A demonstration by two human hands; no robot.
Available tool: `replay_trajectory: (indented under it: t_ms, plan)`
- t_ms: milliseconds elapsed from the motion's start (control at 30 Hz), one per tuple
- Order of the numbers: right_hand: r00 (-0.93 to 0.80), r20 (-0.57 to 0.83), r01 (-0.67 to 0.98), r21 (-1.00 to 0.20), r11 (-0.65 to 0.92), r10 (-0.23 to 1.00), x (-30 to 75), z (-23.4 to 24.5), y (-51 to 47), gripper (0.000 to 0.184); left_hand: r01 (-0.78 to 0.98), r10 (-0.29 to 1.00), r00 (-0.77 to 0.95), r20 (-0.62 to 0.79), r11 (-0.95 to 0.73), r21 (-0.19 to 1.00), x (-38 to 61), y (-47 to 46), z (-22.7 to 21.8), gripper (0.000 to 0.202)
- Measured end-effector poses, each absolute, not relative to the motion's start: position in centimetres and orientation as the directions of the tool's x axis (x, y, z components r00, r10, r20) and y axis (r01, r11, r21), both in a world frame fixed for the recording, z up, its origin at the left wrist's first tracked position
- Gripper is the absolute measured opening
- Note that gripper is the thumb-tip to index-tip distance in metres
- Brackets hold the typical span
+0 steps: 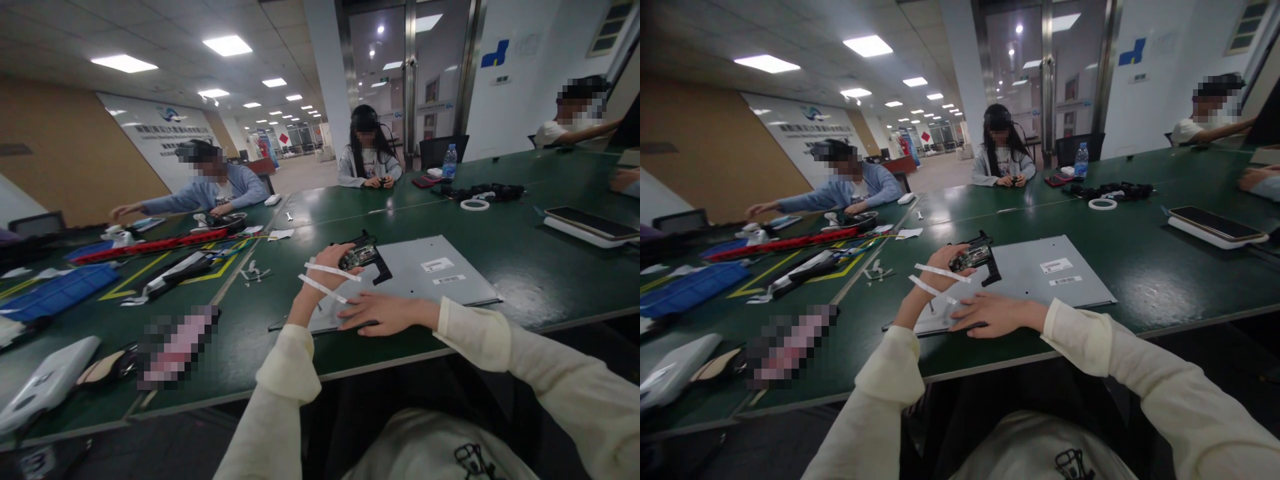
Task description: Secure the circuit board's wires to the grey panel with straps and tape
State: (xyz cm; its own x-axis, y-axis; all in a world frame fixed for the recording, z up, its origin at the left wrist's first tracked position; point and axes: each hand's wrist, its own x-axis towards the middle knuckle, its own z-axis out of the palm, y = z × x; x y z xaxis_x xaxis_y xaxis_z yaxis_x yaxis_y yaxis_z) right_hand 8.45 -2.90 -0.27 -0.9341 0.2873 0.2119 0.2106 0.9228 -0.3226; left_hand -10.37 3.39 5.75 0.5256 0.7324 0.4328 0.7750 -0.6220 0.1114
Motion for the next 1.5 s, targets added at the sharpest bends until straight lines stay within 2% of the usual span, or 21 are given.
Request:
replay_trajectory:
  t_ms: [167, 333, 533, 767, 1067, 1300, 1500]
  plan:
    - [-0.937, 0.249, 0.170, -0.287, 0.943, 0.245, 8.4, 0.0, -3.0, 0.045, 0.775, 0.732, 0.541, 0.414, -0.625, 0.093, -7.3, 4.6, 5.1, 0.057]
    - [-0.924, 0.310, 0.146, -0.260, 0.954, 0.225, 8.2, -0.3, -3.3, 0.045, 0.775, 0.751, 0.532, 0.390, -0.618, 0.133, -5.7, 5.9, 3.0, 0.051]
    - [-0.921, 0.334, 0.120, -0.245, 0.962, 0.199, 7.9, -0.2, -3.5, 0.044, 0.759, 0.760, 0.573, 0.305, -0.633, 0.153, -5.2, 6.6, 0.9, 0.056]
    - [-0.930, 0.323, 0.094, -0.251, 0.963, 0.175, 7.9, 0.2, -4.1, 0.044, 0.747, 0.763, 0.594, 0.256, -0.641, 0.177, -5.4, 6.2, 0.6, 0.057]
    - [-0.922, 0.353, 0.086, -0.217, 0.972, 0.161, 7.9, 0.0, -4.0, 0.042, 0.754, 0.759, 0.607, 0.237, -0.644, 0.132, -5.0, 5.6, 0.4, 0.060]
    - [-0.935, 0.327, 0.091, -0.157, 0.983, 0.139, 7.9, -0.1, -3.9, 0.043, 0.738, 0.749, 0.627, 0.215, -0.659, 0.144, -5.1, 5.8, -0.1, 0.060]
    - [-0.926, 0.360, 0.083, -0.105, 0.991, 0.116, 7.8, -0.4, -4.1, 0.042, 0.754, 0.762, 0.618, 0.192, -0.644, 0.129, -5.3, 5.3, 0.1, 0.063]
